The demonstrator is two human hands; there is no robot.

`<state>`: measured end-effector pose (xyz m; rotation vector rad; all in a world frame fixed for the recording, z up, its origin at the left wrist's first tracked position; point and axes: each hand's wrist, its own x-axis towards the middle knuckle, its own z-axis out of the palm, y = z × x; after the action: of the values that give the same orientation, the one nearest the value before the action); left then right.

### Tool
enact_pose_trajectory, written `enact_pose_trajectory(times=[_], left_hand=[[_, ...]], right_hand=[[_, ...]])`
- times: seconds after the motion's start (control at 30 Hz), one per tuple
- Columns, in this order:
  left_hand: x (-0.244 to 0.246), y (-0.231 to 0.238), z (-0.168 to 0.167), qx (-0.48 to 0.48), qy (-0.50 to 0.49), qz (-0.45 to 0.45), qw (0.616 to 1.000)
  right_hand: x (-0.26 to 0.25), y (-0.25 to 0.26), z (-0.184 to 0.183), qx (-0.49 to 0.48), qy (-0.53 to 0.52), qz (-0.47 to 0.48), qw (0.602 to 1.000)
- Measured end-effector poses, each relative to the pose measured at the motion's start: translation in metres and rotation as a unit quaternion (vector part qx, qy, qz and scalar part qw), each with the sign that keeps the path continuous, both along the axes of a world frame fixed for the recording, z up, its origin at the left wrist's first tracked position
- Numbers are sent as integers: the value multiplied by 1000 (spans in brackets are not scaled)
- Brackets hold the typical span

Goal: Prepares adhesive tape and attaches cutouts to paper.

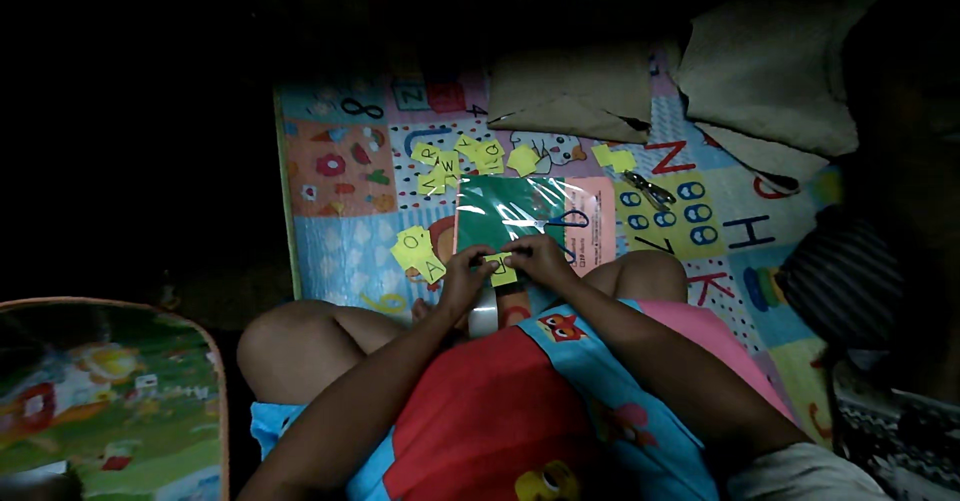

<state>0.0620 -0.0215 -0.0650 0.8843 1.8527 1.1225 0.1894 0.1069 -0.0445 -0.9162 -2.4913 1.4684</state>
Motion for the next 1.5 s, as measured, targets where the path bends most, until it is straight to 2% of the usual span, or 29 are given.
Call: enact_pose_trajectory(times=[0.43, 0.73, 0.97, 1.27, 1.5], left_hand=[[0, 1, -1, -3, -5, -15, 1000], [-1, 2, -3, -38, 6, -15, 999], [-4, 4, -7, -47, -4, -17, 999], [-7, 3, 4, -50, -26, -50, 997], [-7, 2, 5, -59, -12, -40, 997]], right_hand=[[-1, 0, -3, -4, -19, -9, 1000], [-3, -3, -4, 32, -32, 2, 999], [-2, 4, -4, -47, -30, 1, 998], [-3, 5, -3, -84, -9, -30, 996], [-3, 5, 1, -107, -35, -3, 994]])
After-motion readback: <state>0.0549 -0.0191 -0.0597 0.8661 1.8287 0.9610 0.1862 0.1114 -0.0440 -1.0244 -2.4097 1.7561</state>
